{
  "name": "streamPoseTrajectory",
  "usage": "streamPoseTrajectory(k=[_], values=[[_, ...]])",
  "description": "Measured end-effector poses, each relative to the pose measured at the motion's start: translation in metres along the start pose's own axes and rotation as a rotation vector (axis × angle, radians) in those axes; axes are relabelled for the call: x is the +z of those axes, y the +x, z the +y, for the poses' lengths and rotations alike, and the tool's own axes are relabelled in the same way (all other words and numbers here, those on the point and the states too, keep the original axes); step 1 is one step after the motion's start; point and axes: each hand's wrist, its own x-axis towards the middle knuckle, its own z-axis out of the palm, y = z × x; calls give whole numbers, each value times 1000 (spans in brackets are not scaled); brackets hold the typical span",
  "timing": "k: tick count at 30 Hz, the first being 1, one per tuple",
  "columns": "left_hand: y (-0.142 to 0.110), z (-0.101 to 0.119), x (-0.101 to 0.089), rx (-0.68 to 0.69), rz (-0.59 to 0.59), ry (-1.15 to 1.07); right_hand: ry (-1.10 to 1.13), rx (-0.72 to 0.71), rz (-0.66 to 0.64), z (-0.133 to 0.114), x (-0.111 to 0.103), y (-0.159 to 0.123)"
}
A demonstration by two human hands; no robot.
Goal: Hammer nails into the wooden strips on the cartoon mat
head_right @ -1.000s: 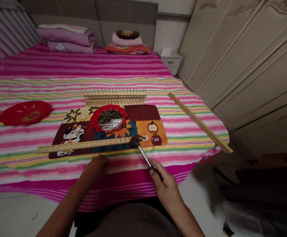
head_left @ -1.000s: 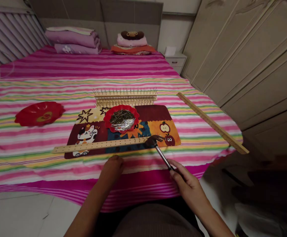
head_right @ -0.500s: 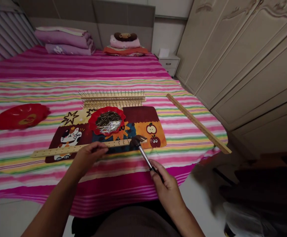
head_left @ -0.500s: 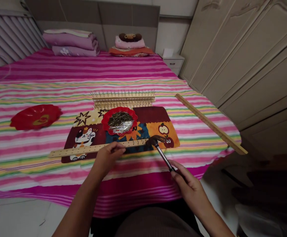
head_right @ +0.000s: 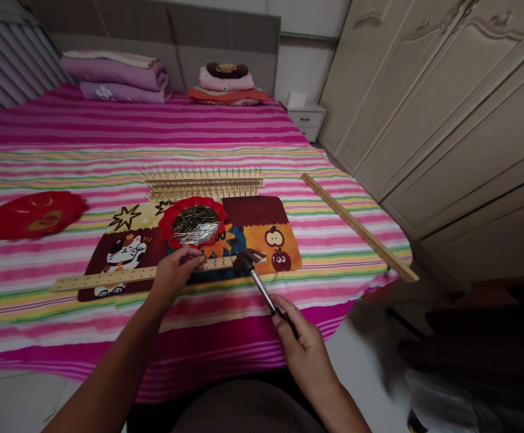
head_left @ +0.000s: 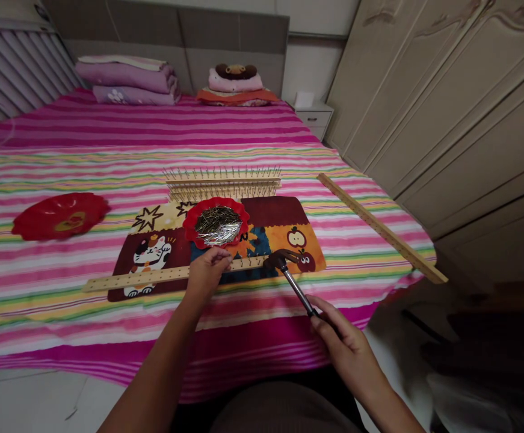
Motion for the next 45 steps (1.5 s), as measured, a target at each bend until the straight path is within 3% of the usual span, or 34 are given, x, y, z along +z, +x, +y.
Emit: streamPoseTrajectory(k=[13,24,32,35,42,45], values=[[1,-10,5,45,41,-72,-21,-4,-6,-8,3,2],[-2,-13,7,158,54,319,-128,-132,-88,-35,20,22],[-7,-17,8,205,78,387,-202,-334,-165,-43,43,44],[-5,-19,8,196,77,398,-194,-304,-166,-41,43,43],[-7,-10,2,191,28,333,-120,-165,-29,-38,21,26],[1,2,-8,258,98,428,-92,-122,4,-32,11,21]])
